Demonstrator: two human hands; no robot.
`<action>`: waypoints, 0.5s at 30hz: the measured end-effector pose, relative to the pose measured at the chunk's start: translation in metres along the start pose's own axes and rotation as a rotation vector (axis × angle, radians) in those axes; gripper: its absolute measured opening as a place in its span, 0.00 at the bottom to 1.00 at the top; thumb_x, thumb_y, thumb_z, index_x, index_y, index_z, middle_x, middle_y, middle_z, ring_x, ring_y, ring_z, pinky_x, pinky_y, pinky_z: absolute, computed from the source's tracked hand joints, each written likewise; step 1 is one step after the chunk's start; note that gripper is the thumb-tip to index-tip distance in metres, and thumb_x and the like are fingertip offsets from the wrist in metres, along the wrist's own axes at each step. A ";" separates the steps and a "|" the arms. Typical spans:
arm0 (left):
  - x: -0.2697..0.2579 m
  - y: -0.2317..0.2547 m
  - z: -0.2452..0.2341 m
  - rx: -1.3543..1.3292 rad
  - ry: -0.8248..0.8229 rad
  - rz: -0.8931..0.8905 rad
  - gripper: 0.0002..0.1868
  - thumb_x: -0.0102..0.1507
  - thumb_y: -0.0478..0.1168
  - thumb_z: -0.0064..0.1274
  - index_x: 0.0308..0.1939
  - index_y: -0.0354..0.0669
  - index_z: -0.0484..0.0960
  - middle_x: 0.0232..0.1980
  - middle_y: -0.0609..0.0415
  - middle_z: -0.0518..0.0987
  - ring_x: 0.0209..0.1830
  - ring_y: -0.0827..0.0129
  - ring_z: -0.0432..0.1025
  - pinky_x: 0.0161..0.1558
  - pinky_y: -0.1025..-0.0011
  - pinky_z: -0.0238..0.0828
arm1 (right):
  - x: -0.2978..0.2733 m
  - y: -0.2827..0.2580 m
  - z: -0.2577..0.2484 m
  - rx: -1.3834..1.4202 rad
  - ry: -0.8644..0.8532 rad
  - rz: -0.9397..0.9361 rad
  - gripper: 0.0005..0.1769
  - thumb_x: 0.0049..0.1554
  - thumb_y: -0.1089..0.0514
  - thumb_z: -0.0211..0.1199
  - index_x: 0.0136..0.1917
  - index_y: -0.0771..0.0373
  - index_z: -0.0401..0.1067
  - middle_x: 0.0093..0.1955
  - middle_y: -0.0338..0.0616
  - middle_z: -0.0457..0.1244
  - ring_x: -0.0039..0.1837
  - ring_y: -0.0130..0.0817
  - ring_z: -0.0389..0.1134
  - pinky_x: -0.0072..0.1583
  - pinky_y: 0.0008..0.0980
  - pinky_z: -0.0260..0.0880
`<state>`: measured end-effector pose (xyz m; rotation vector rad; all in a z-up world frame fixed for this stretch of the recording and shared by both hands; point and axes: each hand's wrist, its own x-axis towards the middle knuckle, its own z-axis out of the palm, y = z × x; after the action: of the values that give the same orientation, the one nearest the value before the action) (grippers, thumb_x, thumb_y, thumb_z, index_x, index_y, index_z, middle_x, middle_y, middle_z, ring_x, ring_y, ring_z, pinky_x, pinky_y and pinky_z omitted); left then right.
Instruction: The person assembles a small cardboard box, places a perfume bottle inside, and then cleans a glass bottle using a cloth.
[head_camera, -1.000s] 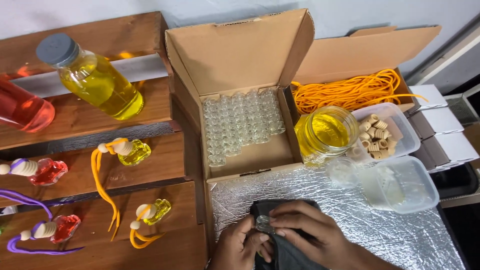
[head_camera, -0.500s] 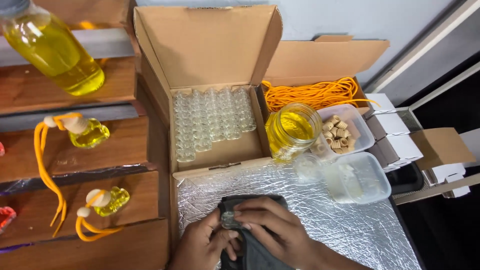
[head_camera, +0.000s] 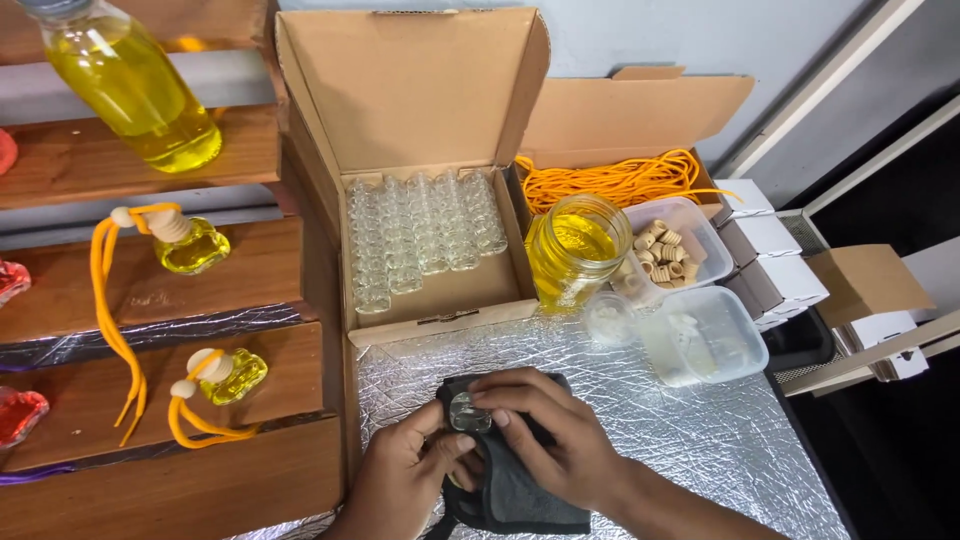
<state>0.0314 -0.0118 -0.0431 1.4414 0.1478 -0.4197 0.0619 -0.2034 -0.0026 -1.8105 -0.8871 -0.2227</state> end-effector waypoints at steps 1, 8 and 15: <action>0.000 -0.002 0.000 0.019 -0.004 0.024 0.16 0.63 0.30 0.55 0.54 0.37 0.87 0.27 0.50 0.85 0.23 0.65 0.82 0.31 0.72 0.86 | -0.003 0.002 0.001 0.005 -0.001 0.028 0.12 0.67 0.60 0.50 0.59 0.65 0.71 0.57 0.51 0.67 0.61 0.45 0.72 0.62 0.38 0.73; -0.001 -0.011 -0.002 0.161 -0.022 0.101 0.09 0.67 0.38 0.50 0.47 0.40 0.82 0.25 0.53 0.83 0.22 0.71 0.81 0.30 0.73 0.84 | -0.007 0.016 0.001 -0.022 -0.086 -0.028 0.12 0.68 0.59 0.48 0.60 0.66 0.67 0.57 0.55 0.66 0.62 0.48 0.70 0.61 0.40 0.74; 0.010 -0.022 -0.012 0.276 -0.067 0.074 0.20 0.65 0.46 0.45 0.59 0.50 0.81 0.23 0.55 0.87 0.20 0.72 0.83 0.29 0.76 0.83 | 0.016 0.021 -0.012 -0.045 -0.227 -0.240 0.10 0.69 0.61 0.45 0.58 0.69 0.63 0.51 0.59 0.65 0.49 0.47 0.69 0.51 0.40 0.74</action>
<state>0.0347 -0.0034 -0.0686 1.6956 -0.0183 -0.4396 0.0899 -0.2101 -0.0045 -1.7922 -1.2712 -0.1925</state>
